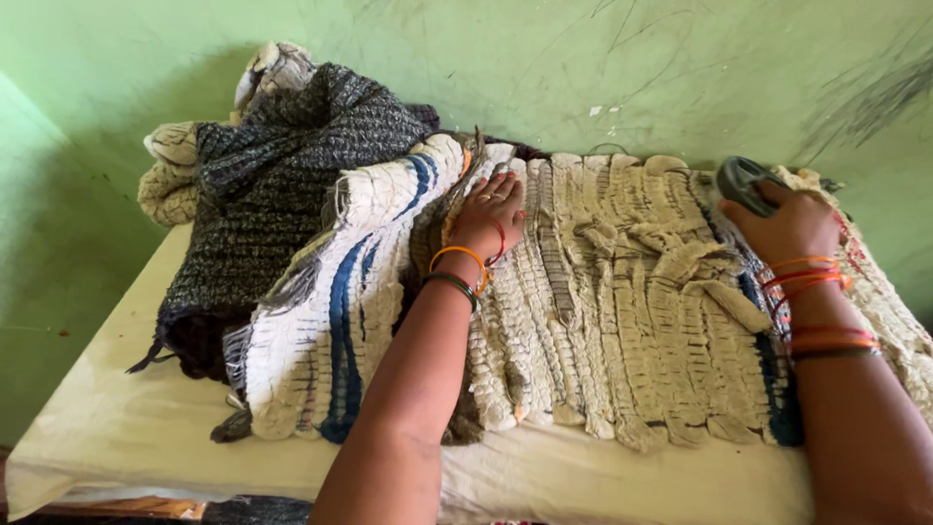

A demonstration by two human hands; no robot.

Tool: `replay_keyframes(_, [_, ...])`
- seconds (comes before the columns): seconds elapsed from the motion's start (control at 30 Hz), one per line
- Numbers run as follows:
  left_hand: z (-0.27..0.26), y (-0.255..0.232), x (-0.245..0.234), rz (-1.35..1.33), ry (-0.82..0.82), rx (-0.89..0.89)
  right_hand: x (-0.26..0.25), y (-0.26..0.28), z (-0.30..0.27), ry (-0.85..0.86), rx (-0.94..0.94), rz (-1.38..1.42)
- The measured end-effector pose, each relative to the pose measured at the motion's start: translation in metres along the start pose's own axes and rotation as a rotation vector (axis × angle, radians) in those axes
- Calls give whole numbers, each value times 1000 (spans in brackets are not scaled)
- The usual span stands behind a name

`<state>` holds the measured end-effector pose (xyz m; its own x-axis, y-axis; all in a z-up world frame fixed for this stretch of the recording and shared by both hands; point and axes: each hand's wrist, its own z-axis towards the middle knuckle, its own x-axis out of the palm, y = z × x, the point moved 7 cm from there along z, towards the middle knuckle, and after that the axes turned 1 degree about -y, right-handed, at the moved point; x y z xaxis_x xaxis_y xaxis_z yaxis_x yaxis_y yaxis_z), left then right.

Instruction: The person uses a brush to scrub woven mats on a surface, turning and rearranging them to clean different sections.

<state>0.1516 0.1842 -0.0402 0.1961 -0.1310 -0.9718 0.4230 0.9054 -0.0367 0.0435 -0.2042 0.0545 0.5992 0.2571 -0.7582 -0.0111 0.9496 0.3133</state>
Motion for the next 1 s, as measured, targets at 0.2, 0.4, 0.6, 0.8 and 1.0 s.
replay_keyframes(0.2, [-15, -6, -16, -85, -64, -13, -23, 150, -73, 160, -429, 442])
replay_keyframes(0.4, [-13, -9, -16, -19, -9, -35, -49, 112, -133, 334, -188, 171])
replay_keyframes(0.6, [-15, -15, -17, 91, -1, -103, -127, -52, -130, -96, -35, -235])
replay_keyframes(0.8, [22, -152, 5, -112, 249, 14, -117, 21, -154, 86, -172, 308])
replay_keyframes(1.0, [-29, -192, -7, -125, 70, 370, -103, 97, -221, 272, -301, 156])
